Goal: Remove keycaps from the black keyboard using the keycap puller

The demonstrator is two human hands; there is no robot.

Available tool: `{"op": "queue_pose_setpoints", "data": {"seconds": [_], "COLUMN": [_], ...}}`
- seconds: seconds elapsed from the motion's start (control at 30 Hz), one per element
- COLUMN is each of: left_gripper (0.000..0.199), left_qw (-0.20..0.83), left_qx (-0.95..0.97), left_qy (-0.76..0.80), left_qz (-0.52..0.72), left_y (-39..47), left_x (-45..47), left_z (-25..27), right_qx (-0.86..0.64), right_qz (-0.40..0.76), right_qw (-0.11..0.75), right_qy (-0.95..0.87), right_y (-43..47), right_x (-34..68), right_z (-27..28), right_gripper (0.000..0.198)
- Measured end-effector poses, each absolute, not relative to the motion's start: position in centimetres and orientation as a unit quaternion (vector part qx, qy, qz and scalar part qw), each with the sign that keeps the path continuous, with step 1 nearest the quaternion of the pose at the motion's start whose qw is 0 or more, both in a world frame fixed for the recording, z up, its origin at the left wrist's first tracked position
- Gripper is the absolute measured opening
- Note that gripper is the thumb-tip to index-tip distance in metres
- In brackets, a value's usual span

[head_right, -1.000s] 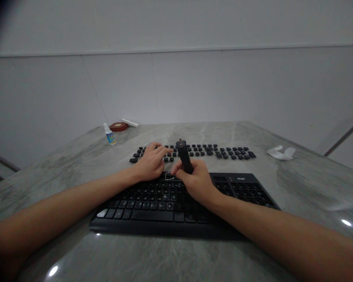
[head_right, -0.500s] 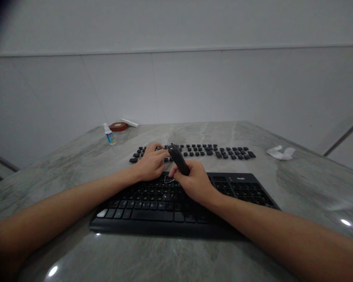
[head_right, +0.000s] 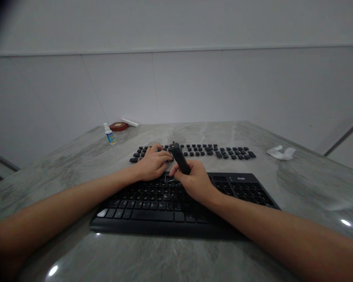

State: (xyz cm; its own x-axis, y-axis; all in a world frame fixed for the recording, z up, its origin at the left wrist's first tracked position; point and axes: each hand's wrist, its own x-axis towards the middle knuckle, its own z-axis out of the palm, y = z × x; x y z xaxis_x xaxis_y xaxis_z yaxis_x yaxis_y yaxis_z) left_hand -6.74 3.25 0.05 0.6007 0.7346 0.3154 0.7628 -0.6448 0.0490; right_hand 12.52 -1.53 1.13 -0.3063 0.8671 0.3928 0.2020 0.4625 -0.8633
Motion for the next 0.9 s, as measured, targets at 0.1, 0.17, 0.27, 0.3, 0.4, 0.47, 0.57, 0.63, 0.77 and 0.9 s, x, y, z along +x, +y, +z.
{"op": "queue_pose_setpoints", "data": {"seconds": [0.1,0.17,0.27,0.3,0.4,0.47,0.57,0.63,0.77,0.9], "left_gripper": [0.033,0.032,0.034,0.037,0.041,0.039,0.036,0.04,0.058,0.072], "left_qw": [0.046,0.047,0.054,0.06,0.078,0.069,0.019,-0.007,-0.039,-0.036], "left_qx": [-0.895,-0.895,-0.892,-0.889,-0.882,-0.895,-0.938,-0.949,-0.943,-0.933], "left_qy": [-0.415,-0.414,-0.412,-0.412,-0.396,-0.361,-0.291,-0.281,-0.323,-0.351], "left_qz": [-0.158,-0.16,-0.177,-0.191,-0.242,-0.251,-0.186,-0.143,-0.066,-0.067], "left_y": [3.2,3.2,3.4,3.5,3.4,2.5,0.2,-1.6,-4.2,-6.0], "left_x": [-6.7,-6.7,-6.9,-6.9,-7.0,-6.8,-6.4,-6.4,-7.8,-9.0], "left_z": [0.0,0.0,-0.2,-0.2,-0.2,0.1,0.6,0.8,1.0,1.0], "right_qx": [-0.369,-0.372,-0.374,-0.374,-0.373,-0.366,-0.345,-0.33,-0.301,-0.289], "right_qz": [0.361,0.363,0.367,0.367,0.358,0.337,0.291,0.272,0.255,0.223], "right_qw": [0.458,0.458,0.463,0.466,0.488,0.519,0.549,0.529,0.416,0.26], "right_qy": [-0.723,-0.721,-0.715,-0.713,-0.703,-0.695,-0.704,-0.733,-0.819,-0.894], "right_y": [-1.5,-1.5,-1.5,-1.6,-1.8,-1.9,-1.9,-1.7,-1.8,-2.6], "right_x": [12.5,12.5,12.5,12.5,12.6,12.9,13.5,13.8,14.4,15.4], "right_z": [1.0,1.0,1.0,1.0,1.1,1.2,1.3,1.5,1.9,1.7], "right_gripper": [0.013,0.013,0.013,0.013,0.012,0.012,0.012,0.012,0.014,0.024]}}
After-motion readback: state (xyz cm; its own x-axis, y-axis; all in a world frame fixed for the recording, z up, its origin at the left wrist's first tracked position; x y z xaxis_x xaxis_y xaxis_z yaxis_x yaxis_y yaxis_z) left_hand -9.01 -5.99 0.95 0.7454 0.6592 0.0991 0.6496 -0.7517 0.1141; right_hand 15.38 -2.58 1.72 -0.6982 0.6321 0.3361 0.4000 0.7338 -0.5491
